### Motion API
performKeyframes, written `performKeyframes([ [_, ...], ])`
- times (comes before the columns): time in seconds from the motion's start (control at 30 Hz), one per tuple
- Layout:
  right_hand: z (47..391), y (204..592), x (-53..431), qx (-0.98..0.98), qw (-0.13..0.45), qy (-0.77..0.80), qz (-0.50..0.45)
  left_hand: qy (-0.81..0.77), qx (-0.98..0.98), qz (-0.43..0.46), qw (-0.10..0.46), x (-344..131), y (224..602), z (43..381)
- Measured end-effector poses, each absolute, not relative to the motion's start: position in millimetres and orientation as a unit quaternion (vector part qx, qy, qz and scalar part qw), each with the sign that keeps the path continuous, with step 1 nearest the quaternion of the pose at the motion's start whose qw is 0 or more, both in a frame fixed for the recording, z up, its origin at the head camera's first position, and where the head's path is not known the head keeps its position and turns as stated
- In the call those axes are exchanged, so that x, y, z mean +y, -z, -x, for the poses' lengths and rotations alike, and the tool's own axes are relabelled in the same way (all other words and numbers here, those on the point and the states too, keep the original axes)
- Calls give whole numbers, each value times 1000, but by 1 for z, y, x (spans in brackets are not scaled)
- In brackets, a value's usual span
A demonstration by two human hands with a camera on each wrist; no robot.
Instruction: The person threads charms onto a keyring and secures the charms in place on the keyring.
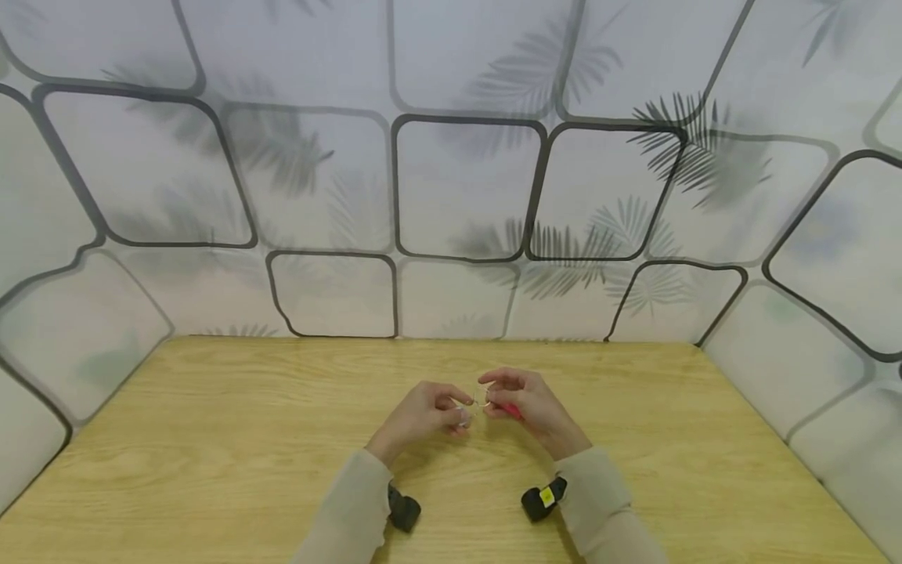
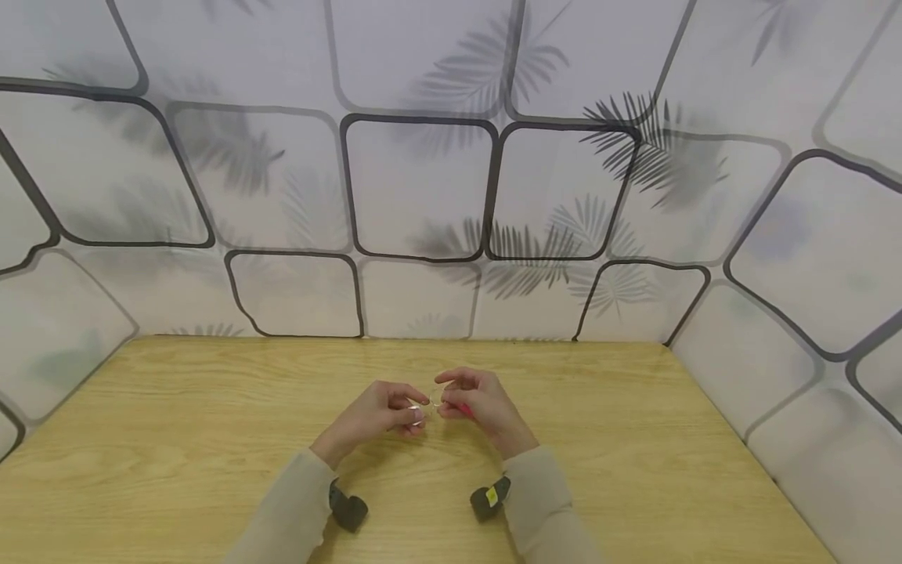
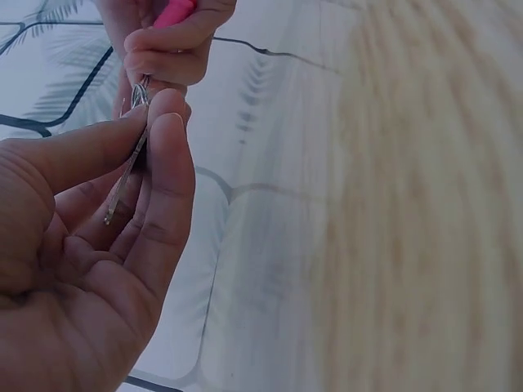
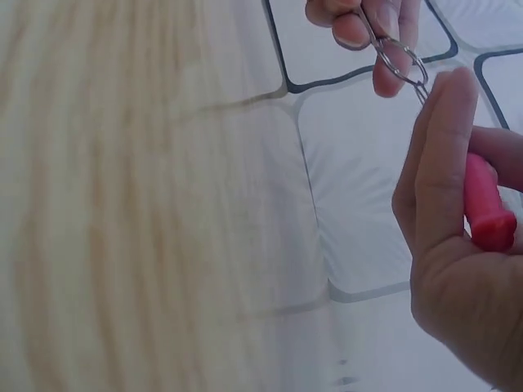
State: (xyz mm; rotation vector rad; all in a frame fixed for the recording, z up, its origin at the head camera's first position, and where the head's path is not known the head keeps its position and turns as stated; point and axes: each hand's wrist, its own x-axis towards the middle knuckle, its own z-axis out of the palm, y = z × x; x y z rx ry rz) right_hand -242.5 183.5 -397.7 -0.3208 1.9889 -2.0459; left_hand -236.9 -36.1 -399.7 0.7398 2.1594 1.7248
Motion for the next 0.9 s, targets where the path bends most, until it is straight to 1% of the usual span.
performKeyframes([
  [0.13, 243, 398, 184, 690, 153, 694, 138, -601, 747, -246, 141, -38, 399, 236],
  [0.23, 243, 398, 183, 688, 165, 693, 140, -605, 748, -233, 142, -39, 399, 236],
  [0.57, 242, 397, 182, 675, 178, 701, 148, -619, 738, -230, 139, -40, 400, 240],
  [0.9, 240, 394, 183, 714, 192, 661, 125, -607, 746, -236, 140, -42, 399, 241],
])
